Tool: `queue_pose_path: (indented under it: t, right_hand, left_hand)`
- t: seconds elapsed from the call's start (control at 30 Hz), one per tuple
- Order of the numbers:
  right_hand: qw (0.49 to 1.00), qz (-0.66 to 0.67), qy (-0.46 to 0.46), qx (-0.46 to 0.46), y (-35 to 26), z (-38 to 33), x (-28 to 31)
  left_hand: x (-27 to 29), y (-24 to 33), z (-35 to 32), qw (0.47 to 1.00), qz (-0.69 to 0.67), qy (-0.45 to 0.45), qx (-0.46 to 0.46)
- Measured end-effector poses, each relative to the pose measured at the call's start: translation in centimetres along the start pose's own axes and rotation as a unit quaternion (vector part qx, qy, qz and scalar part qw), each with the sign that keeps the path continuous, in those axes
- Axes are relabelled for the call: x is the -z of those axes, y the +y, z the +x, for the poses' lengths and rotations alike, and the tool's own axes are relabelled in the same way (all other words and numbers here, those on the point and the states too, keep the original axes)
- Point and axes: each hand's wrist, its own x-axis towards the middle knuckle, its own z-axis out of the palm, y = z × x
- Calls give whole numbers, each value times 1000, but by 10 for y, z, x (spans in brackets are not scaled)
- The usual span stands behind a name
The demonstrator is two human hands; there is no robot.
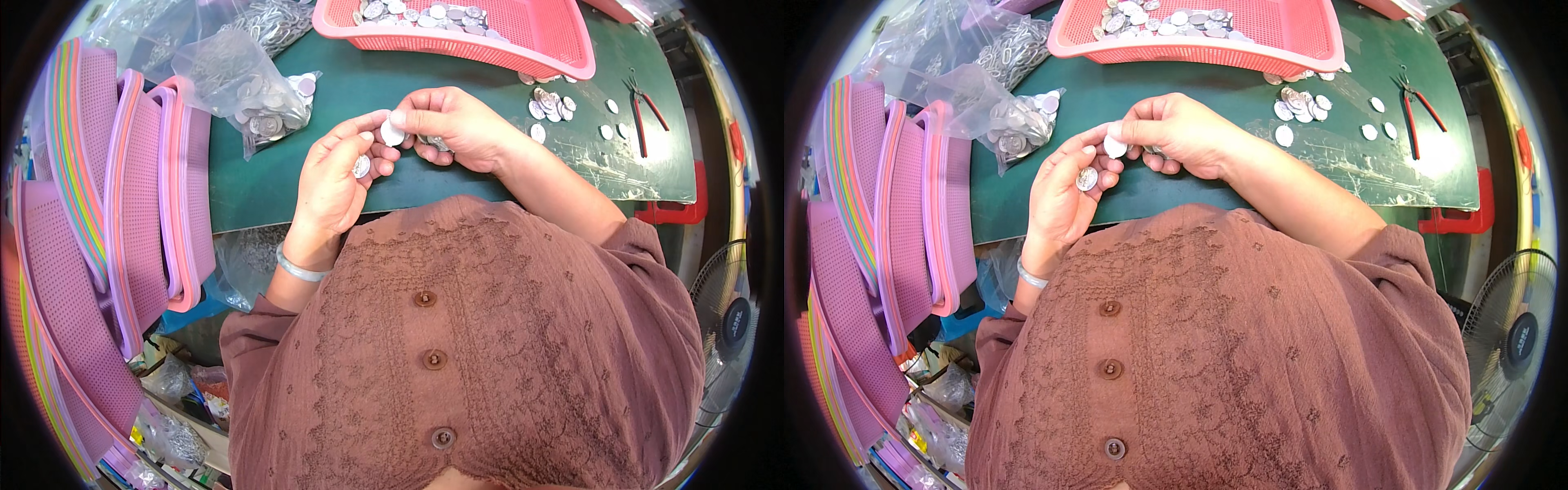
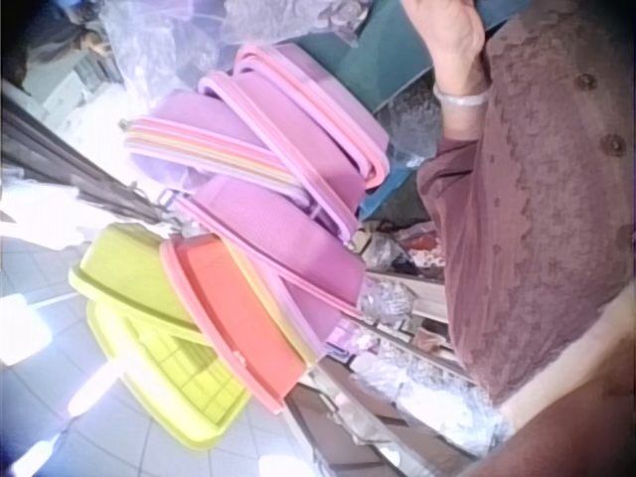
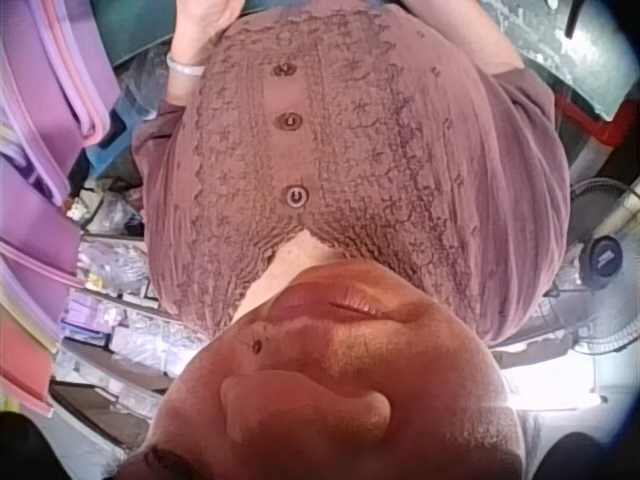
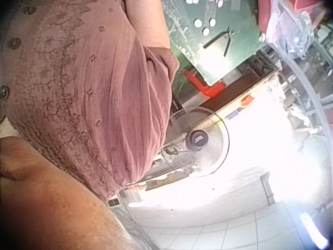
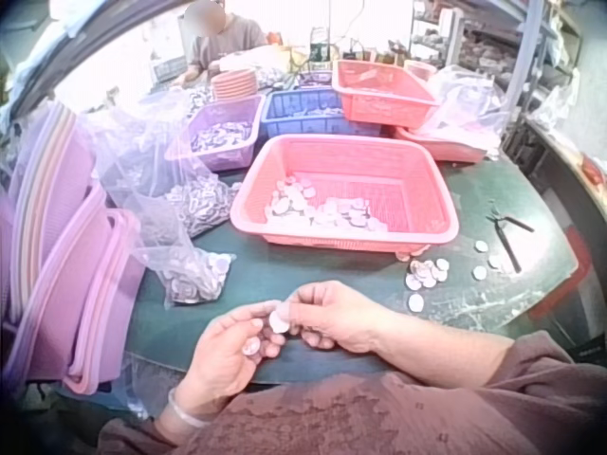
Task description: The person picks up small round discs from a pink basket and a blue bin, counts them in their hand, and places them into a clear plastic bag at a workstation.
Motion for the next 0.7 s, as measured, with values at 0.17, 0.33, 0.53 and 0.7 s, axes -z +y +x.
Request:
queue_pose_path:
  t: [0.17, 0.33, 0.53, 0.7]
  right_hand:
    - [993, 108, -4, 52, 0, -2, 4]
    - [981, 162, -41, 99, -7, -3, 6]
    - [995, -100, -8, 5, -5, -4, -23]
    - [969, -235, 6, 72, 3, 3, -25]
  left_hand:
    - [-6, 1, 4, 992, -126, 26, -1]
    - [-9, 5, 5, 977, -211, 43, 7]
    - [-13, 3, 7, 972, -233, 32, -26]
    - [-21, 8, 6, 971, -234, 16, -48]
